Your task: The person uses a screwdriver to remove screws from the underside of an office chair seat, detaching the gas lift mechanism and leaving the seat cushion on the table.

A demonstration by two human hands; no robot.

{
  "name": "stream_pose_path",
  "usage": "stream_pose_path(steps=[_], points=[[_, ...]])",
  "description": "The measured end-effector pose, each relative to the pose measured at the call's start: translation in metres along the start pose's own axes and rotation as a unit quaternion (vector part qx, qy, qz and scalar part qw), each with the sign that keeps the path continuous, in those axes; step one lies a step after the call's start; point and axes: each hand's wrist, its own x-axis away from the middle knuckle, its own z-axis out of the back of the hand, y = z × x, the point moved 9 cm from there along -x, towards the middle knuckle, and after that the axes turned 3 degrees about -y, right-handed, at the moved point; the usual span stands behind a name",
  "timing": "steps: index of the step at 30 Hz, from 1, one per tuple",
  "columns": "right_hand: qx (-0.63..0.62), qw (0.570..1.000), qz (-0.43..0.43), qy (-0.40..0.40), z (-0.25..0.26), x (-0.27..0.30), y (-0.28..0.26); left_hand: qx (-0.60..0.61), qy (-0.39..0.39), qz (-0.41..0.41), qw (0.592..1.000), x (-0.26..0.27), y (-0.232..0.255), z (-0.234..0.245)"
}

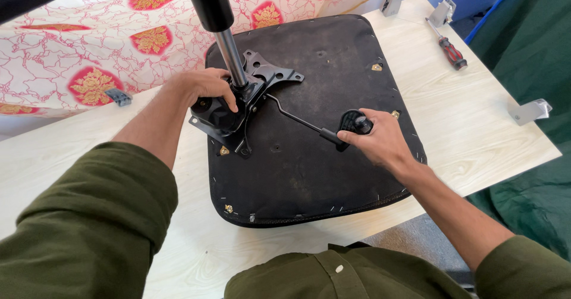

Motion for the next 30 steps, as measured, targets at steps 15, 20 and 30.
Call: stream_pose_path(steps=[15, 20, 30], points=[[-0.138, 0.977, -0.147, -0.067, -0.001, -0.001, 0.009, 0.043, 0.011, 0.002, 0.999, -0.021, -0.011, 0.000], [-0.089, 0.993, -0.071, -0.035, 0.002, 0.002, -0.001, 0.052, 0.006, -0.002, 0.999, -0.017, -0.008, 0.000], [-0.108, 0.987, -0.120, -0.028, 0.001, 0.010, 0.004, 0.070, -0.002, 0.003, 0.998, -0.012, -0.007, -0.002]])
